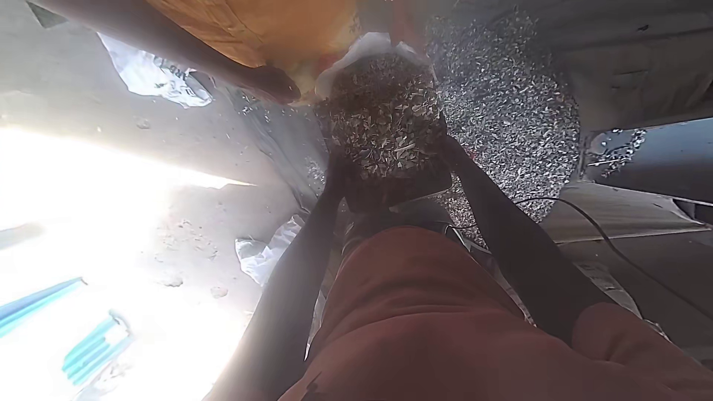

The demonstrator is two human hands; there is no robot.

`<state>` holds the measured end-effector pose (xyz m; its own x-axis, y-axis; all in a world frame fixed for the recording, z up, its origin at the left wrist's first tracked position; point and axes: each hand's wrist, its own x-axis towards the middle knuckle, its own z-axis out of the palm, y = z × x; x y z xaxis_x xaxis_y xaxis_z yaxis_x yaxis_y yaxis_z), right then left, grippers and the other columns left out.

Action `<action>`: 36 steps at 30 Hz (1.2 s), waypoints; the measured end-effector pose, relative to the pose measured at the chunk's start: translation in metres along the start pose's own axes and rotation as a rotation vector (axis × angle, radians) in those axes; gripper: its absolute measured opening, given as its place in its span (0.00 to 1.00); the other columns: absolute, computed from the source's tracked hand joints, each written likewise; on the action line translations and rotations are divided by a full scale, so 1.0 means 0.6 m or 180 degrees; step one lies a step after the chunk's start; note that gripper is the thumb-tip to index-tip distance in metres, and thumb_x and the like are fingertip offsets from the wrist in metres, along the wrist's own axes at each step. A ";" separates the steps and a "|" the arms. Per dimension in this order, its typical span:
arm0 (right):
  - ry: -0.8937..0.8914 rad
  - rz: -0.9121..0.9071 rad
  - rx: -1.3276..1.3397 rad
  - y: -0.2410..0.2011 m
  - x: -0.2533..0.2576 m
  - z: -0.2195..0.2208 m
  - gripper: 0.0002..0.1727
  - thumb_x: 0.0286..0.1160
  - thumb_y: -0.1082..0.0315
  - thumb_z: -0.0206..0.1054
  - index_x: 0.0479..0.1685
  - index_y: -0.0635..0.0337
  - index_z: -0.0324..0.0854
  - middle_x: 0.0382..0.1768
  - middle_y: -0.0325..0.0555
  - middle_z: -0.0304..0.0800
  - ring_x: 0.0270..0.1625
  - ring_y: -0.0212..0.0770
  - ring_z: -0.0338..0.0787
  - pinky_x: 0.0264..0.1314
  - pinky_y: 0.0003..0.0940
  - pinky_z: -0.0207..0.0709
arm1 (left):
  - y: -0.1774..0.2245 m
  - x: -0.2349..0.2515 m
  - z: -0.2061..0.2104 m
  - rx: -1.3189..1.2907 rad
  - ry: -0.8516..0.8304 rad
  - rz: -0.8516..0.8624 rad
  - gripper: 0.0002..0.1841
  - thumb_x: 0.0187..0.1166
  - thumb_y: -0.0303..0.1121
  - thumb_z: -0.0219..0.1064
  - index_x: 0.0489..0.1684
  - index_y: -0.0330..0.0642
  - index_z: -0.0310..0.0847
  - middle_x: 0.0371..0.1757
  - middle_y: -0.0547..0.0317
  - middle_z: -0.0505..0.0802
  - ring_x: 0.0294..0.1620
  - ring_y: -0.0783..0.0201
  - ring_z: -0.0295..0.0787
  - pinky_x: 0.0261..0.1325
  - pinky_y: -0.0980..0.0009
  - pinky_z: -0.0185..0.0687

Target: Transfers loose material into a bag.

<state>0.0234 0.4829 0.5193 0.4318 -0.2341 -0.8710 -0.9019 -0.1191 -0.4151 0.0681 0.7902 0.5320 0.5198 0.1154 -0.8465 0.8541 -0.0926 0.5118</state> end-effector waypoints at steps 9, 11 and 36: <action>0.0223 -0.0254 -0.0491 0.012 0.012 0.008 0.46 0.65 0.49 0.84 0.78 0.70 0.70 0.68 0.69 0.83 0.73 0.63 0.81 0.77 0.64 0.70 | -0.017 0.008 -0.001 0.0162 0.0204 0.0020 0.38 0.91 0.65 0.39 0.88 0.45 0.63 0.85 0.46 0.75 0.83 0.52 0.72 0.80 0.44 0.70; 0.0177 -0.0195 -0.0588 0.010 0.013 0.005 0.44 0.67 0.46 0.81 0.76 0.69 0.72 0.65 0.68 0.85 0.70 0.62 0.83 0.75 0.64 0.72 | -0.012 0.006 -0.004 0.0296 0.0172 0.0024 0.39 0.91 0.64 0.38 0.90 0.45 0.61 0.87 0.45 0.72 0.86 0.52 0.68 0.83 0.43 0.66; 0.0061 -0.0397 -0.0630 0.006 0.016 0.015 0.39 0.72 0.52 0.79 0.74 0.73 0.73 0.67 0.70 0.84 0.72 0.64 0.82 0.78 0.64 0.69 | -0.011 -0.003 -0.014 0.0632 0.0149 0.0112 0.37 0.93 0.61 0.40 0.91 0.42 0.59 0.89 0.42 0.69 0.90 0.48 0.62 0.87 0.41 0.59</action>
<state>0.0243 0.4889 0.5074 0.5417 -0.2238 -0.8102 -0.8235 -0.3347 -0.4581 0.0616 0.7991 0.5316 0.5536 0.1542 -0.8184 0.8171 -0.2902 0.4981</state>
